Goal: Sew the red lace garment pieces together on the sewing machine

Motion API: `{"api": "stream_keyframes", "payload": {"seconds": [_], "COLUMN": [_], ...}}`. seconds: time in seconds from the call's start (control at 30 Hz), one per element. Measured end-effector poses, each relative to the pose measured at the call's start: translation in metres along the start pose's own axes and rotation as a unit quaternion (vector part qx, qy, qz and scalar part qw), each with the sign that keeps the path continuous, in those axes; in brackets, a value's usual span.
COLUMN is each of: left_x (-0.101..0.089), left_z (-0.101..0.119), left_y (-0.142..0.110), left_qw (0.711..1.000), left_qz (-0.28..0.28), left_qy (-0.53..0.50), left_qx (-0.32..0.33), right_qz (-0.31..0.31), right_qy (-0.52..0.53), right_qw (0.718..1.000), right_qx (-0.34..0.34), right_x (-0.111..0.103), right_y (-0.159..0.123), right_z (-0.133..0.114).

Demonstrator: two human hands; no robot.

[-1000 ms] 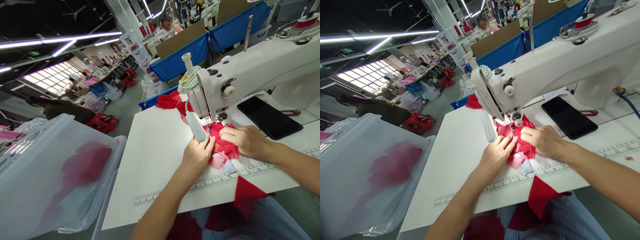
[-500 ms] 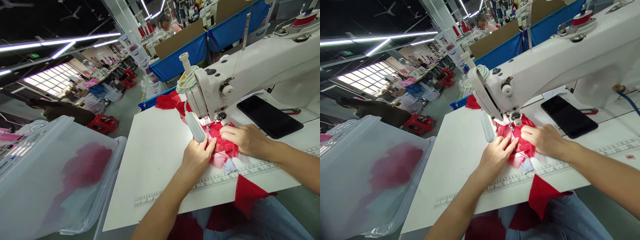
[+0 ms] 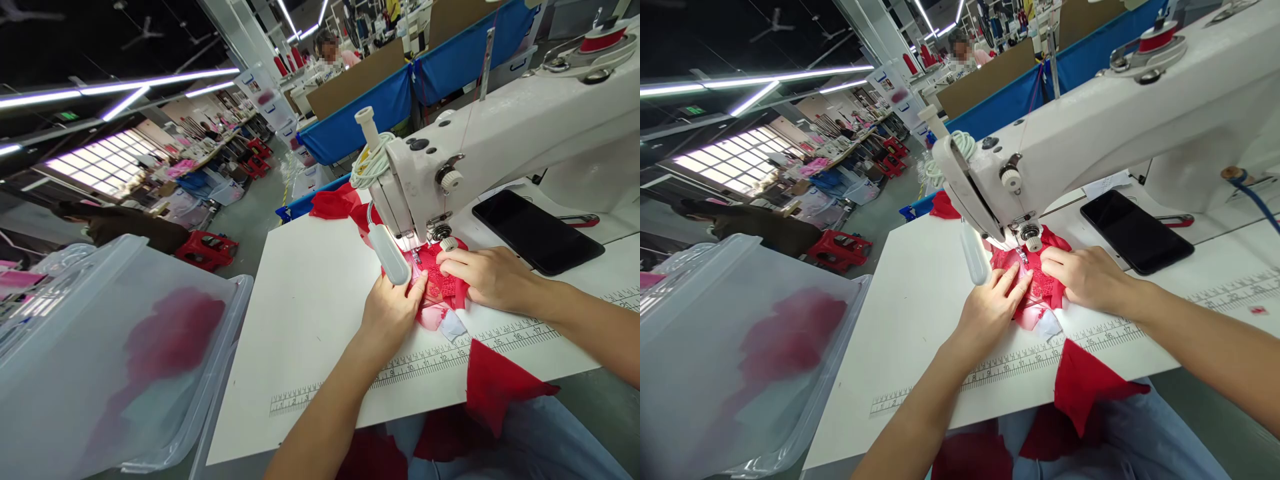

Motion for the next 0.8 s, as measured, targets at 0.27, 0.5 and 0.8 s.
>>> {"api": "stream_keyframes", "payload": {"seconds": [0.27, 0.5, 0.8], "left_x": [-0.0087, -0.006, -0.0044], "left_z": [0.0027, 0.0017, -0.001], "left_y": [-0.0007, -0.0022, -0.0021], "left_qw": [1.0, 0.999, 0.999], "left_qz": [-0.002, -0.038, -0.028], "left_qy": [0.005, -0.004, -0.004], "left_qx": [0.002, -0.003, -0.018], "right_qz": [0.011, 0.013, -0.049], "right_qy": [-0.02, -0.015, 0.008], "right_qw": [0.999, 1.0, 0.998], "right_qx": [-0.042, -0.019, 0.044], "right_x": [0.0026, 0.0047, 0.0003], "right_y": [-0.003, -0.0025, 0.002], "right_z": [-0.0026, -0.0004, 0.0007]}}
Point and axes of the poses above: each hand's wrist, its own y-axis towards the middle knuckle, its own x-axis out of the palm, z = x × y, the point moved 6 cm from there along y, towards the middle knuckle, and after that the axes turned 5 degrees about y, right-handed, at the moved point
